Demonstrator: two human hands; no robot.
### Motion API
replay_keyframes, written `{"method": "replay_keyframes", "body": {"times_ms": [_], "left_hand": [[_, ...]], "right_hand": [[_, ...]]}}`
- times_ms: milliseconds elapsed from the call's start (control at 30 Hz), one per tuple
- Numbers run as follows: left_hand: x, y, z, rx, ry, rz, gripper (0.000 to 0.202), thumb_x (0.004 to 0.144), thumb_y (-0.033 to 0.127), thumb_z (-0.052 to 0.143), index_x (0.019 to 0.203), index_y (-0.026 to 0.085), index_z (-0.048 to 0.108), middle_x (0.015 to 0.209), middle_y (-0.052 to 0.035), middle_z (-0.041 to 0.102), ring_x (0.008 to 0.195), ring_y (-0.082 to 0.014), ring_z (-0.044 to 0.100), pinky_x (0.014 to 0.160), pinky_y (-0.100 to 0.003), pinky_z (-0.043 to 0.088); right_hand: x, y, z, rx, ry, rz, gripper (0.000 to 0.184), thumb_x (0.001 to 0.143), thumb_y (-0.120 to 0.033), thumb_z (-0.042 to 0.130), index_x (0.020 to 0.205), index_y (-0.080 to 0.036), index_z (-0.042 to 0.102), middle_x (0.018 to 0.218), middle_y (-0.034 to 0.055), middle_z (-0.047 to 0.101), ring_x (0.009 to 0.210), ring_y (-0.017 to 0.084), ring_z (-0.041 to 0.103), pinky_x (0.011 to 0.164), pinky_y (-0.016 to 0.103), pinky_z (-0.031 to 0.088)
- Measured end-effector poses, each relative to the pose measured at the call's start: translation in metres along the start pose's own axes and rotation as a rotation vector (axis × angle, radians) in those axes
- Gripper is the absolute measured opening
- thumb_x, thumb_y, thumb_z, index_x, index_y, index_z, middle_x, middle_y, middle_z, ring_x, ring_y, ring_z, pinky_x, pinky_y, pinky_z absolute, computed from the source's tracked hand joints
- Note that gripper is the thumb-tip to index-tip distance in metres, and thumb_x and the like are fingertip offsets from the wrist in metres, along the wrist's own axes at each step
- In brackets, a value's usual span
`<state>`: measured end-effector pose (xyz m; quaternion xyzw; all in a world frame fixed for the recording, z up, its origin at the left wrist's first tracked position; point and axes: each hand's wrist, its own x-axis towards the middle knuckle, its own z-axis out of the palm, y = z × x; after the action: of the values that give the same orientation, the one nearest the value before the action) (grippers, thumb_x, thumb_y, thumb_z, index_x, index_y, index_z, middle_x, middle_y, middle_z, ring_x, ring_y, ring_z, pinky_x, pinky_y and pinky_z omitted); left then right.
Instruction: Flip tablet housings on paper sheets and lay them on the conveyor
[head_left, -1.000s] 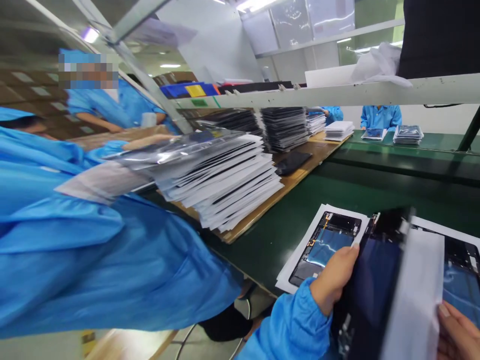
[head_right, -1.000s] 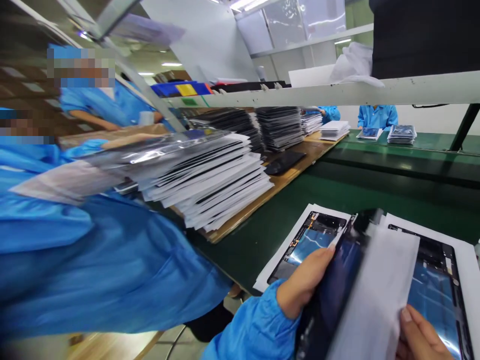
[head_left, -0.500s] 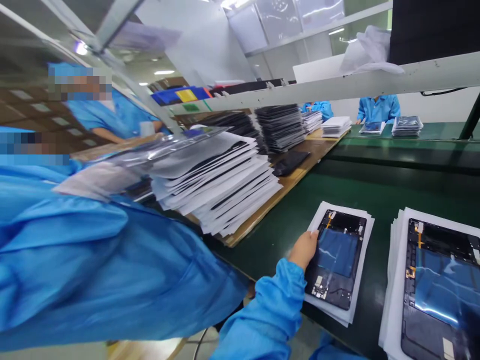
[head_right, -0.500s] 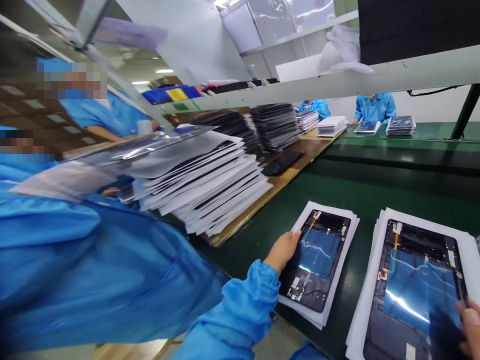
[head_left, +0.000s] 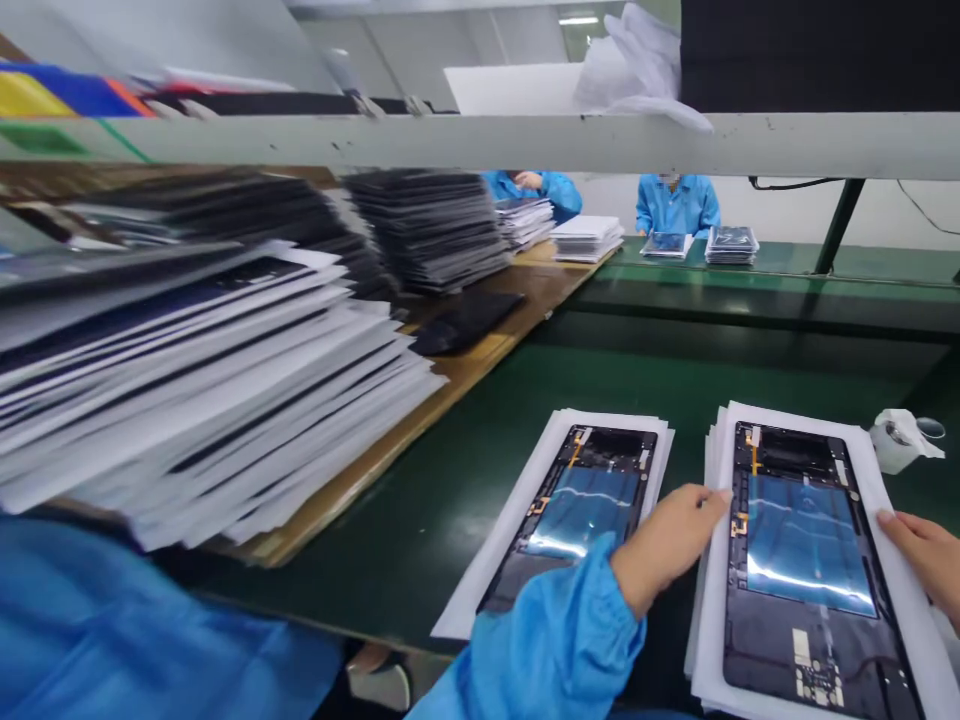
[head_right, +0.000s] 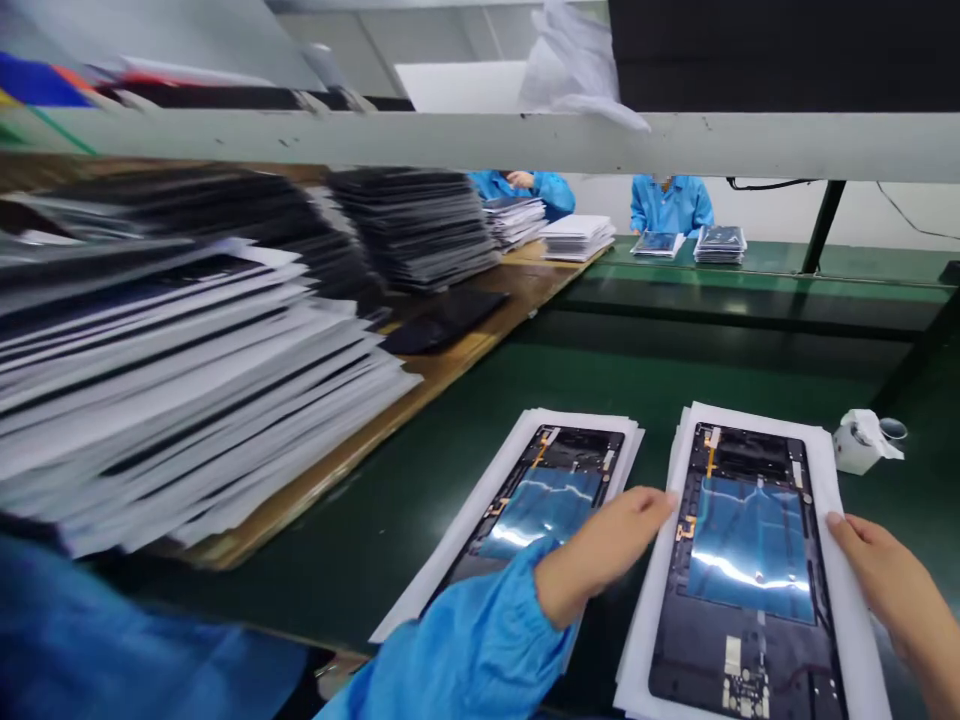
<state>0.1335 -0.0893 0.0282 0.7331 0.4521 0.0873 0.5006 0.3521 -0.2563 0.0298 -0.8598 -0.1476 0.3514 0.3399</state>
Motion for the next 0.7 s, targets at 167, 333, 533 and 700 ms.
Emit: {"method": "replay_keyframes", "body": {"times_ms": [167,333,533,700], "left_hand": [[0.0,0.013,0.022,0.348,0.034,0.047,0.037,0.086,0.042,0.028,0.063,0.018,0.045,0.07,-0.0066,0.057,0.069,-0.0207,0.053,0.058,-0.028,0.029],[-0.017,0.026,0.017,0.495,0.176,0.13,0.036,0.087,0.037,0.026,0.066,0.018,0.049,0.067,-0.0088,0.057,0.067,-0.0221,0.054,0.059,-0.03,0.029],[-0.025,0.036,0.009,-0.131,0.32,0.035,0.037,0.086,0.046,0.029,0.077,0.018,0.051,0.071,-0.0031,0.055,0.069,-0.0171,0.051,0.063,-0.026,0.037],[-0.008,0.022,0.009,-0.405,0.43,-0.027,0.035,0.085,0.041,0.034,0.076,0.015,0.054,0.074,-0.0038,0.057,0.075,-0.0167,0.052,0.068,-0.026,0.04]], "right_hand": [[-0.006,-0.01,0.003,-0.152,0.235,-0.11,0.032,0.069,-0.051,0.055,0.085,-0.025,0.064,0.088,0.0058,0.065,0.085,0.031,0.057,0.079,0.042,0.041],[-0.022,-0.022,0.008,-0.163,0.253,-0.15,0.032,0.079,-0.051,0.042,0.086,-0.026,0.059,0.084,0.0036,0.062,0.082,0.028,0.056,0.072,0.038,0.04],[-0.062,-0.024,0.023,0.204,0.299,-0.257,0.04,0.081,-0.059,0.038,0.084,-0.023,0.054,0.063,-0.0012,0.051,0.063,0.018,0.049,0.057,0.029,0.039],[-0.079,-0.02,0.035,0.277,0.152,-0.268,0.048,0.071,-0.066,0.047,0.085,-0.021,0.058,0.07,0.0028,0.058,0.067,0.022,0.051,0.054,0.029,0.041]]}}
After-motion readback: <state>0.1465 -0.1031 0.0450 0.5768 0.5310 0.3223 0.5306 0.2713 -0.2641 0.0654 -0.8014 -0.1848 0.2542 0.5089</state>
